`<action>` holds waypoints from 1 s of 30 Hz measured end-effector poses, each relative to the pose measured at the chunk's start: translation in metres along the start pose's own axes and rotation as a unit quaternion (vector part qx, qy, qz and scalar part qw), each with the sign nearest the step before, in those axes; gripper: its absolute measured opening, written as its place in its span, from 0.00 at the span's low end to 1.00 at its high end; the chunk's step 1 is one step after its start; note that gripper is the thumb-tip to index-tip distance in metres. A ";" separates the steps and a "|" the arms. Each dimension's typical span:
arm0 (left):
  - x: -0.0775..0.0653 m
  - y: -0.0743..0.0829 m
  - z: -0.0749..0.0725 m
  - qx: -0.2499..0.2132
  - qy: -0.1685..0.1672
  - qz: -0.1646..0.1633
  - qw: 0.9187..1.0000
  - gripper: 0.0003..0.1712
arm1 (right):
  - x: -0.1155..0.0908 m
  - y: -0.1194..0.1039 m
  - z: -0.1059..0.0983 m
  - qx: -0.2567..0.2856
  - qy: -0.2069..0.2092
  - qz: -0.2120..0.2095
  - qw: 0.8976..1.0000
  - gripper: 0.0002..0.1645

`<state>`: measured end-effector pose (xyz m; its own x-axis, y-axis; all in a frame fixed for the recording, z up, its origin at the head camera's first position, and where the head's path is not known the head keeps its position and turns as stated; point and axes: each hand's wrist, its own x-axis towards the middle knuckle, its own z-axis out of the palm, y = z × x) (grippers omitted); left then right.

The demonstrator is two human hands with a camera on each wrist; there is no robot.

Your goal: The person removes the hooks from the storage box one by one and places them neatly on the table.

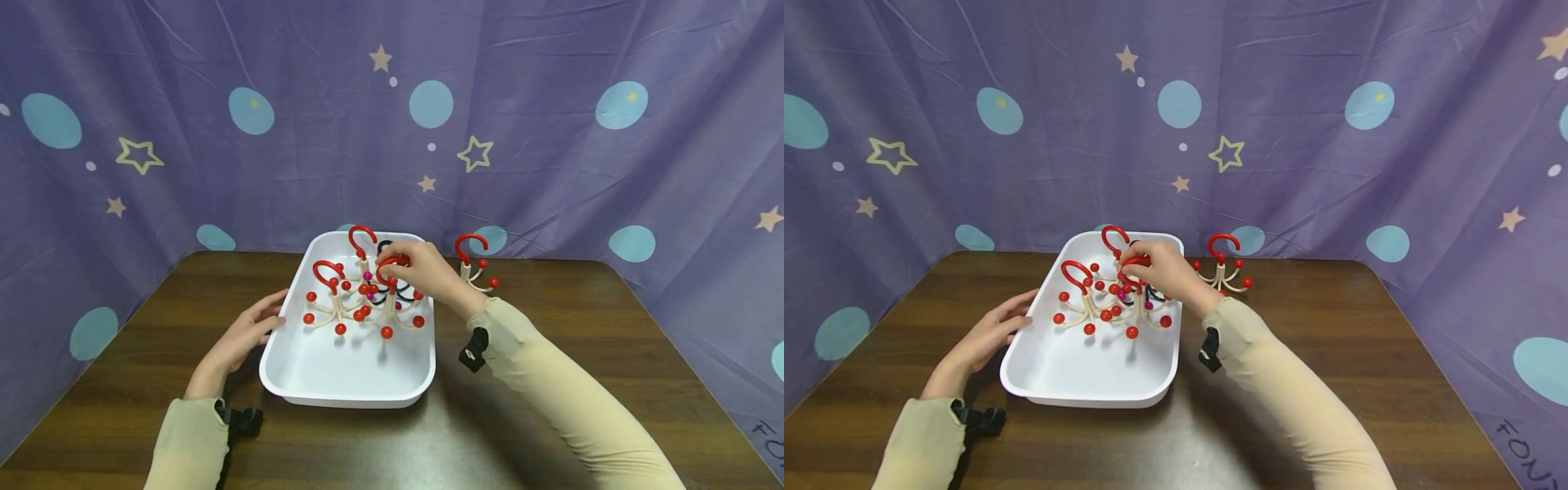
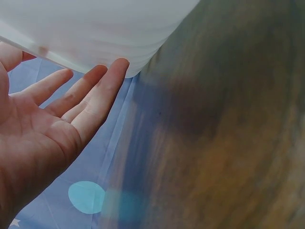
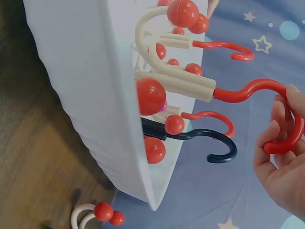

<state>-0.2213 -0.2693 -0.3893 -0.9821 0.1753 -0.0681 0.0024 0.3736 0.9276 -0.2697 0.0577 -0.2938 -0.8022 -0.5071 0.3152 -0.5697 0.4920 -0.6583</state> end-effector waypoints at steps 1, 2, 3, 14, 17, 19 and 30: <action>0.000 0.000 0.000 0.000 0.000 0.000 1.000 0.35 | 0.000 -0.001 -0.002 0.000 0.000 -0.001 1.000 0.06; 0.000 0.000 0.000 0.000 0.000 0.000 1.000 0.35 | 0.000 -0.001 -0.004 0.001 0.001 -0.002 1.000 0.06; 0.000 0.000 0.000 -0.001 0.000 0.001 1.000 0.35 | 0.000 -0.001 -0.006 0.002 0.001 -0.002 1.000 0.07; 0.001 0.001 0.000 -0.002 0.000 0.003 1.000 0.35 | -0.004 -0.001 -0.030 -0.010 0.030 0.001 1.000 0.09; 0.001 0.001 0.000 -0.003 -0.001 0.005 1.000 0.34 | -0.006 0.000 -0.037 -0.010 0.035 0.004 0.999 0.09; 0.001 0.002 0.000 -0.003 -0.001 0.005 1.000 0.34 | -0.007 0.000 -0.042 -0.010 0.041 0.006 0.999 0.10; -0.002 0.001 0.000 -0.005 0.000 0.005 1.000 0.35 | -0.017 0.006 -0.062 -0.026 0.058 0.005 0.998 0.10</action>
<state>-0.2191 -0.2691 -0.3883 -0.9821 0.1788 -0.0596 0.0095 0.3629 0.9318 -0.2711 0.1132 -0.2605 -0.8210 -0.4180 0.3889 -0.5684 0.5339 -0.6261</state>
